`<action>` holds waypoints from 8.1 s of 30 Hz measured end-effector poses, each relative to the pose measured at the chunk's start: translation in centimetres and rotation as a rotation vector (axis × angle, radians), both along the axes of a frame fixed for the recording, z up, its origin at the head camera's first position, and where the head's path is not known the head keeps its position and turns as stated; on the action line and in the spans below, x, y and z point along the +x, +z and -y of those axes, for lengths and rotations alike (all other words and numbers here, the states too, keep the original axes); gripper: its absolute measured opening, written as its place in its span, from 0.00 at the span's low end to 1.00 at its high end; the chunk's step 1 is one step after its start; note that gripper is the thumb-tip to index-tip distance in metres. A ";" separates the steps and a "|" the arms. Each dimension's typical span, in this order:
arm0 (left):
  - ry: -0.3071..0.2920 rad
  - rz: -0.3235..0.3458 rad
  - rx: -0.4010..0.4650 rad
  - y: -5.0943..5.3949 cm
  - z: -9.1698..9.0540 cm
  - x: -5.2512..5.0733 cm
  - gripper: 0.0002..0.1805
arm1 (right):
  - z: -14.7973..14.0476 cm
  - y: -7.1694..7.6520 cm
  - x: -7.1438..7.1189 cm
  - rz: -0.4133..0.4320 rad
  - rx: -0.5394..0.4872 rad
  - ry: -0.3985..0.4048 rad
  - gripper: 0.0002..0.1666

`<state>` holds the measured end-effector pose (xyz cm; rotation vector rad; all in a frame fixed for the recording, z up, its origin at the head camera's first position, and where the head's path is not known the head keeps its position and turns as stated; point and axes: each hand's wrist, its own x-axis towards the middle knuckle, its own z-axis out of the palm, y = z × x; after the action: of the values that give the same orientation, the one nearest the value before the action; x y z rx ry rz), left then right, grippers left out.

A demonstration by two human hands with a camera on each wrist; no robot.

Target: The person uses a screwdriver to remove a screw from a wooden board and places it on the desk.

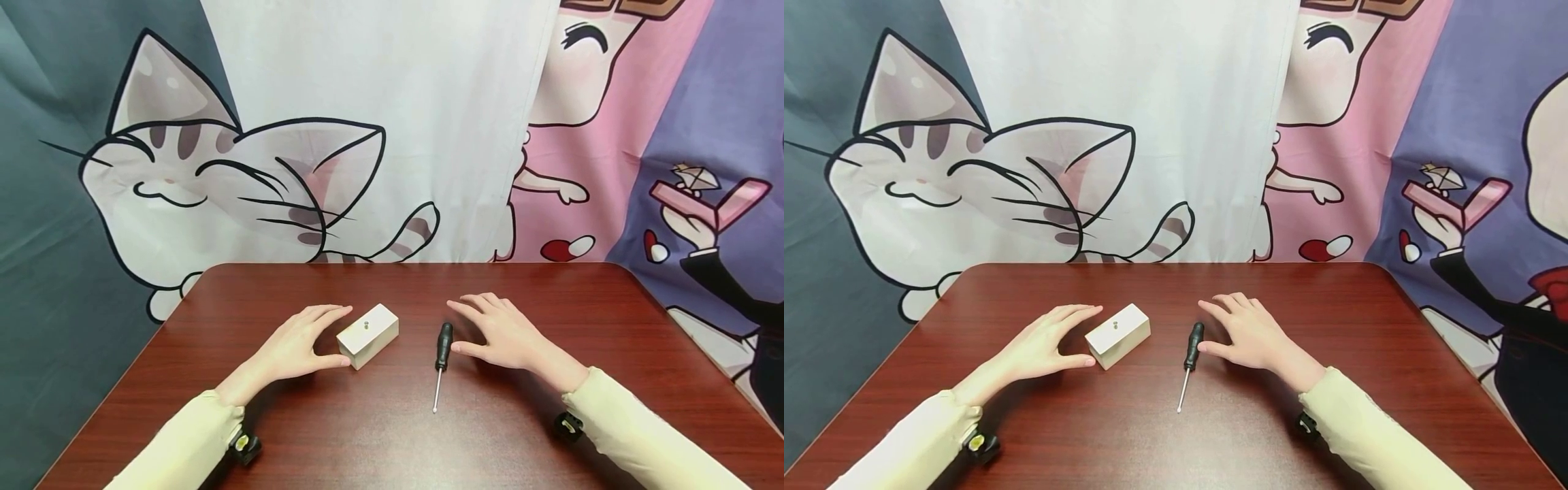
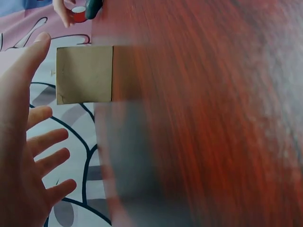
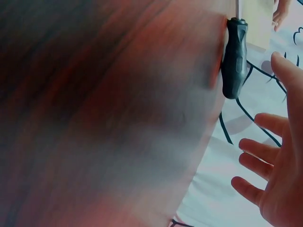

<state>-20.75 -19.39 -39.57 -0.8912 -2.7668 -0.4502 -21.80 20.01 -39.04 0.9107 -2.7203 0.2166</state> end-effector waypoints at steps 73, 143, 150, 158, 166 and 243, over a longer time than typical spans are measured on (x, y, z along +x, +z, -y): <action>-0.037 0.100 0.152 -0.8 -2.2 0.3 0.31 | 3.5 0.4 -0.8 0.384 -0.062 0.217 0.28; -0.210 0.477 0.515 -2.2 -4.6 0.7 0.28 | 2.7 4.1 1.1 0.329 -0.351 0.066 0.24; -0.225 0.464 0.513 -2.3 -4.9 0.7 0.28 | 2.5 4.4 1.1 0.297 -0.383 0.066 0.27; -0.227 0.477 0.520 -2.6 -5.2 0.5 0.28 | 2.3 5.1 1.2 0.287 -0.421 0.057 0.27; -0.246 0.463 0.517 -2.6 -5.5 0.6 0.28 | 2.5 5.9 1.6 0.201 -0.519 0.029 0.29; -0.313 0.549 0.516 -2.3 -8.4 1.5 0.28 | 4.8 6.4 3.8 0.359 -0.966 0.106 0.20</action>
<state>-19.22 -10.98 -41.82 -1.1917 -2.7033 -1.5856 -18.00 15.25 -32.69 0.7306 -2.3322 1.6550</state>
